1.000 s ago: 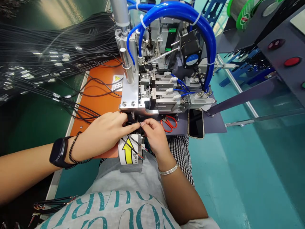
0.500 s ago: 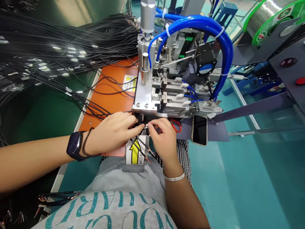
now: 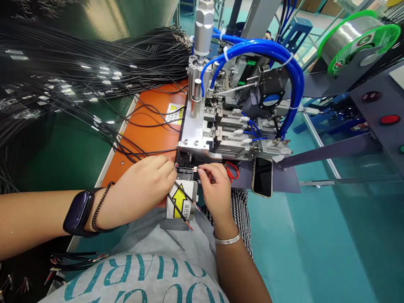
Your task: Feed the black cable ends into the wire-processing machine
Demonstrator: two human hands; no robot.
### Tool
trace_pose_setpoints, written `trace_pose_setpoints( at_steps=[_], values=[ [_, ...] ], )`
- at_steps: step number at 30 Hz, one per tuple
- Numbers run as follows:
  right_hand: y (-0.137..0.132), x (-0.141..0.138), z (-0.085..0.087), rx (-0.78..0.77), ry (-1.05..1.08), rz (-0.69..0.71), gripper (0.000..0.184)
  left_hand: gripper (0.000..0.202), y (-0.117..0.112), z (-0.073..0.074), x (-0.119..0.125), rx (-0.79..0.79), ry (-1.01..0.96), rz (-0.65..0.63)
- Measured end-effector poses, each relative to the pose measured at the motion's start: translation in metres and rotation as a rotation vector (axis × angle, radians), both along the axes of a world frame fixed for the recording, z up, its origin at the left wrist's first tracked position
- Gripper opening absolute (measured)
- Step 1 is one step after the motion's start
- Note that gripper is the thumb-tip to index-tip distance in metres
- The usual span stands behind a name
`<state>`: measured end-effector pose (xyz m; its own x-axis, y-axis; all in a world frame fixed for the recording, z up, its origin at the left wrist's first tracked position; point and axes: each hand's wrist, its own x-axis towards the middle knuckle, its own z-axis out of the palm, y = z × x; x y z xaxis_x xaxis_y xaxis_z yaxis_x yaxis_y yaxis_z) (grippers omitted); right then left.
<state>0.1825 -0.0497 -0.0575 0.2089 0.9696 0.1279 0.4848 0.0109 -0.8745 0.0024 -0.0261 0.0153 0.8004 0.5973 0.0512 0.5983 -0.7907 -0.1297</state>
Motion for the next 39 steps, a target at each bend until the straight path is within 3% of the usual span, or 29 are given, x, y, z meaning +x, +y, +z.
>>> trace_pose_setpoints(
  at_steps=[4,8,11,13,15,16,18,22,27,34,39],
  values=[
    [-0.002,0.002,-0.004,0.061,-0.087,0.056,0.013,0.012,-0.005,0.000,0.002,0.024,0.051,0.040],
    [-0.001,0.002,-0.005,0.071,-0.114,0.081,0.014,0.039,-0.008,-0.002,0.005,0.074,0.046,0.056],
    [-0.004,0.011,0.000,0.094,-0.143,0.077,0.013,0.036,-0.007,-0.003,0.005,0.067,0.034,0.052],
    [-0.009,0.020,0.008,0.181,-0.164,0.227,0.026,0.031,-0.006,-0.002,0.005,0.051,0.032,0.056],
    [-0.016,0.029,0.018,0.286,-0.193,0.571,0.037,0.027,-0.007,0.000,0.004,0.036,0.035,0.059],
    [-0.019,0.032,0.022,0.304,-0.213,0.679,0.041,0.025,-0.007,0.001,0.004,0.030,0.039,0.058],
    [-0.024,0.033,0.030,0.312,-0.226,0.778,0.040,0.022,-0.007,0.002,0.003,0.014,0.051,0.061],
    [-0.022,0.021,0.029,0.362,-0.193,0.669,0.034,0.020,0.001,0.002,0.002,-0.036,0.076,0.078],
    [-0.011,0.003,0.012,0.435,-0.164,0.474,0.033,0.010,0.017,-0.004,-0.001,-0.008,0.037,0.084],
    [-0.005,-0.002,0.000,0.361,-0.010,0.249,0.024,0.017,0.016,0.003,-0.001,-0.037,-0.049,-0.132],
    [-0.006,-0.004,0.001,0.297,0.093,0.233,0.017,0.013,0.020,-0.002,0.000,-0.042,-0.107,-0.224]
  ],
)
